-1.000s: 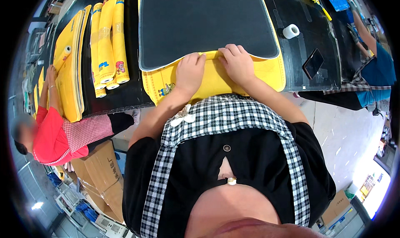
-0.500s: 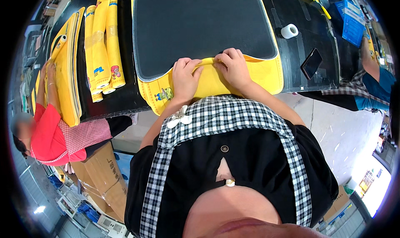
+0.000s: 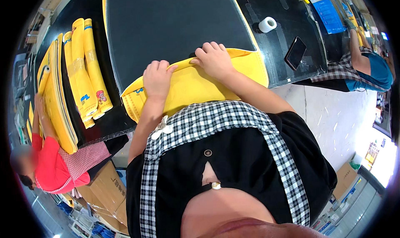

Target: The person repeatedly rolls up yellow play mats with cartoon designs and secures them with clear tape. They handle the mats by folding and rolling them tightly, then wrapping tape around the center to keep them bundled.

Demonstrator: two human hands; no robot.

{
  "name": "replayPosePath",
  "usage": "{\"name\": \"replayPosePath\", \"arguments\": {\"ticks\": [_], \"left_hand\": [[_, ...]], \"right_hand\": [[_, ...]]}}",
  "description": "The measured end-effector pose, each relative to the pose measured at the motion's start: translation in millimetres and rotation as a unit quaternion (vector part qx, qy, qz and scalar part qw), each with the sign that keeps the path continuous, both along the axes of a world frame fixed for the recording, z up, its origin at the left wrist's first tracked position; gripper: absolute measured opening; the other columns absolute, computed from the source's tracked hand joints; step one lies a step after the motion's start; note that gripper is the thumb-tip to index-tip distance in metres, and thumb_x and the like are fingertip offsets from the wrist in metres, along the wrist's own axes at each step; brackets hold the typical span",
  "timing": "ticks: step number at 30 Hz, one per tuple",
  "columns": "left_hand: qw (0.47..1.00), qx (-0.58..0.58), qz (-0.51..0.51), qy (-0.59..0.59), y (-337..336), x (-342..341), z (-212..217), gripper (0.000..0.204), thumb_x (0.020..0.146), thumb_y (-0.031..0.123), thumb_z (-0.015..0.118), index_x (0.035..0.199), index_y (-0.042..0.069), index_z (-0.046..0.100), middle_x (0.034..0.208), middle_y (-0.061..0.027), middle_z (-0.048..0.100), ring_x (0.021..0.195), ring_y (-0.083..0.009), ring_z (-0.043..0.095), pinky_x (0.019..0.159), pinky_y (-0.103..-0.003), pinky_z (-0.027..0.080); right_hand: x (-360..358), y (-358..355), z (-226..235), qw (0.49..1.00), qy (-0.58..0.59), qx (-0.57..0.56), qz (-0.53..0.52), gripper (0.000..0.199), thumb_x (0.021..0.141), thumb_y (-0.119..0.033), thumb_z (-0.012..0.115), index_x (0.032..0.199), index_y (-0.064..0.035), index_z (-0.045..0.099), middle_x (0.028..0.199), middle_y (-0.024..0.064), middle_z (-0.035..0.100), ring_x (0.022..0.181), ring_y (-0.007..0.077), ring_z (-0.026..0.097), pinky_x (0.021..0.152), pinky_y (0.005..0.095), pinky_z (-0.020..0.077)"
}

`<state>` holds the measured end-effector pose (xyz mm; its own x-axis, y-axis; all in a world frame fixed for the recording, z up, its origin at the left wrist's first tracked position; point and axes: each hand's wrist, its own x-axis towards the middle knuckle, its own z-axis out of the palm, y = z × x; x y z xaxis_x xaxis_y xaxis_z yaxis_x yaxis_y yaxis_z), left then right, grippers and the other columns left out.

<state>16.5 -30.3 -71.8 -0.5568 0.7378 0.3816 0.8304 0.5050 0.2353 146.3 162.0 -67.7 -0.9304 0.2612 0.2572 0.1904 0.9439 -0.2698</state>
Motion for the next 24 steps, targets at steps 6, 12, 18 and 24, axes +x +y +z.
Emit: {"name": "replayPosePath", "arguments": {"ticks": [6, 12, 18, 24], "left_hand": [[0.997, -0.02, 0.022, 0.068, -20.0, -20.1, 2.2, 0.031, 0.087, 0.039, 0.073, 0.077, 0.014, 0.058, 0.077, -0.0026, 0.054, 0.075, -0.0263, 0.055, 0.067, -0.041, 0.046], [0.996, -0.033, 0.054, 0.068, -23.6, -19.5, 6.6, 0.036, 0.092, 0.041, 0.069, 0.075, 0.012, 0.056, 0.074, -0.0044, 0.056, 0.073, -0.0275, 0.057, 0.067, -0.042, 0.048], [0.987, -0.111, 0.115, 0.017, -39.4, -27.2, 3.0, 0.036, 0.094, 0.039, 0.068, 0.073, 0.011, 0.057, 0.074, -0.0062, 0.057, 0.073, -0.0294, 0.059, 0.066, -0.045, 0.048], [0.988, -0.061, 0.126, 0.065, -50.0, -29.2, 9.4, 0.037, 0.092, 0.038, 0.071, 0.071, 0.01, 0.057, 0.07, -0.0078, 0.059, 0.066, -0.0316, 0.06, 0.058, -0.046, 0.047]], "right_hand": [[2.2, 15.5, 7.6, 0.999, 0.014, 0.017, -0.029, 0.035, 0.092, -0.046, 0.065, 0.082, -0.0131, 0.063, 0.088, 0.0053, 0.061, 0.092, 0.0256, 0.06, 0.082, 0.0405, 0.045], [4.3, 26.1, 6.1, 0.999, -0.028, -0.001, -0.035, 0.037, 0.092, -0.048, 0.065, 0.087, -0.0111, 0.066, 0.087, 0.0066, 0.063, 0.093, 0.0278, 0.062, 0.083, 0.0421, 0.0453], [30.5, 55.0, 15.0, 0.987, -0.103, -0.019, -0.118, 0.034, 0.091, -0.045, 0.067, 0.085, -0.0114, 0.067, 0.092, 0.007, 0.062, 0.096, 0.0291, 0.059, 0.086, 0.0432, 0.045], [47.9, 65.2, 14.5, 0.986, -0.015, 0.079, -0.149, 0.039, 0.097, -0.047, 0.059, 0.086, -0.0101, 0.068, 0.086, 0.0099, 0.067, 0.089, 0.0297, 0.065, 0.082, 0.0427, 0.0509]]}}
